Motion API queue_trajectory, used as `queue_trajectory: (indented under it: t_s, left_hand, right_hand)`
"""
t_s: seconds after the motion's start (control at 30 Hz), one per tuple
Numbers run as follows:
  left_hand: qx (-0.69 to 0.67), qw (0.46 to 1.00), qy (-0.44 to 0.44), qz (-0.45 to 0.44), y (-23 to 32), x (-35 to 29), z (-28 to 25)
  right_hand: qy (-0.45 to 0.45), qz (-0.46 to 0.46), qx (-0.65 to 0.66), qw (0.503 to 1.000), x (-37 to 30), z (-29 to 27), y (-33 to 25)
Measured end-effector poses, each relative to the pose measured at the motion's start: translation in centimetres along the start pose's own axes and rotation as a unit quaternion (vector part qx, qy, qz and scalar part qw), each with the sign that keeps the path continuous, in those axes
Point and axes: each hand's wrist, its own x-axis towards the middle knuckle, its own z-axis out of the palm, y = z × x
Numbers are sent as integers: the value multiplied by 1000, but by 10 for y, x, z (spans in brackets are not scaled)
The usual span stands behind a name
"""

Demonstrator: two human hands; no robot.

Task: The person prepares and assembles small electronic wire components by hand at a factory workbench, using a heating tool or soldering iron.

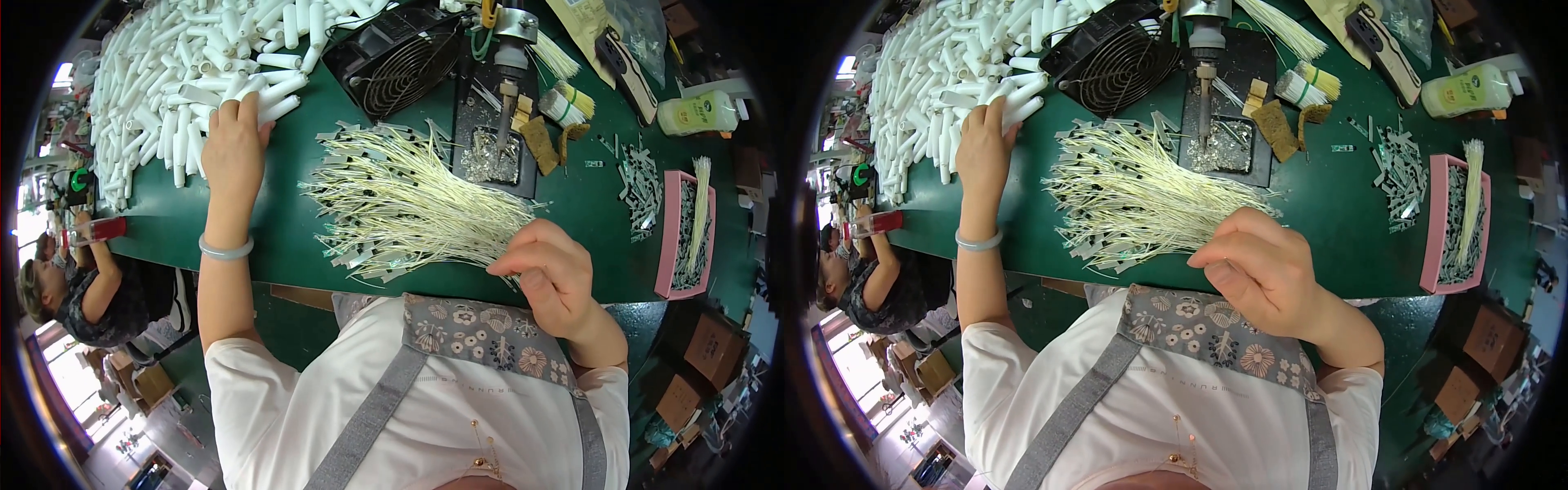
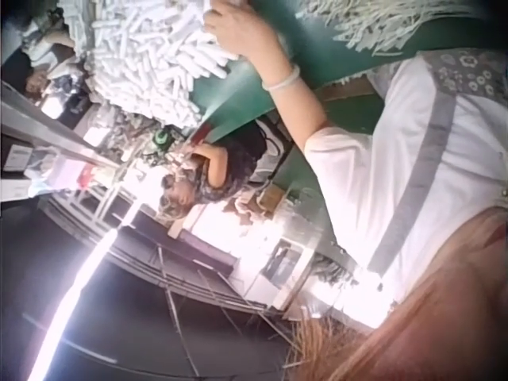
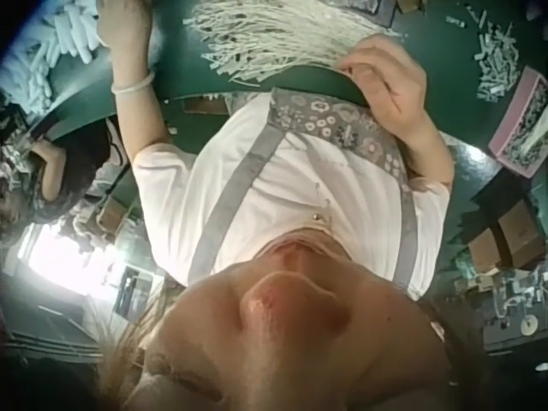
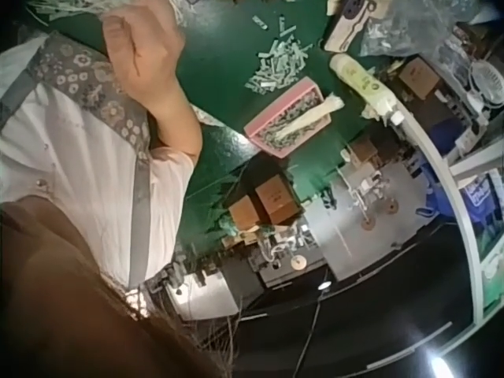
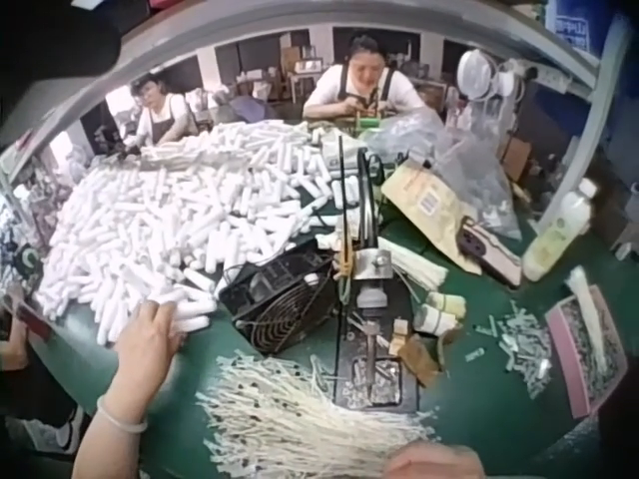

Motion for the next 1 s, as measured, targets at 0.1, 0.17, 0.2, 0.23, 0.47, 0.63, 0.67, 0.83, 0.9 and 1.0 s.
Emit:
queue_trajectory:
  t_s: [0.1,0.17,0.2,0.23,0.47,0.63,0.67,0.83,0.9,1.0]
  left_hand:
    - [-1,1000,-24,-13,-1,5,-4]
    - [4,1000,-21,1,-4,2,1]
    - [8,1000,-18,15,-6,1,2]
    - [9,1000,-18,16,-8,0,2]
    - [-137,983,-21,121,-8,-17,-24]
    - [-237,966,-81,63,3,-31,-38]
    - [-306,946,-105,13,5,-32,-43]
    - [-573,805,-145,-51,30,-44,-82]
    - [-623,762,-177,14,53,-52,-96]
    - [-653,709,-217,155,83,-49,-101]
  right_hand:
    - [-3,0,8,1000,1,2,2]
    - [-6,1,14,1000,1,3,3]
    - [-10,2,20,1000,2,4,3]
    - [-10,2,20,1000,1,4,3]
    - [-11,13,1,1000,0,5,7]
    - [-25,32,8,999,0,12,8]
    - [-36,37,6,999,0,13,9]
    - [-57,38,-6,998,1,23,10]
    - [-80,121,23,989,5,25,2]
    - [-57,114,72,989,6,29,2]
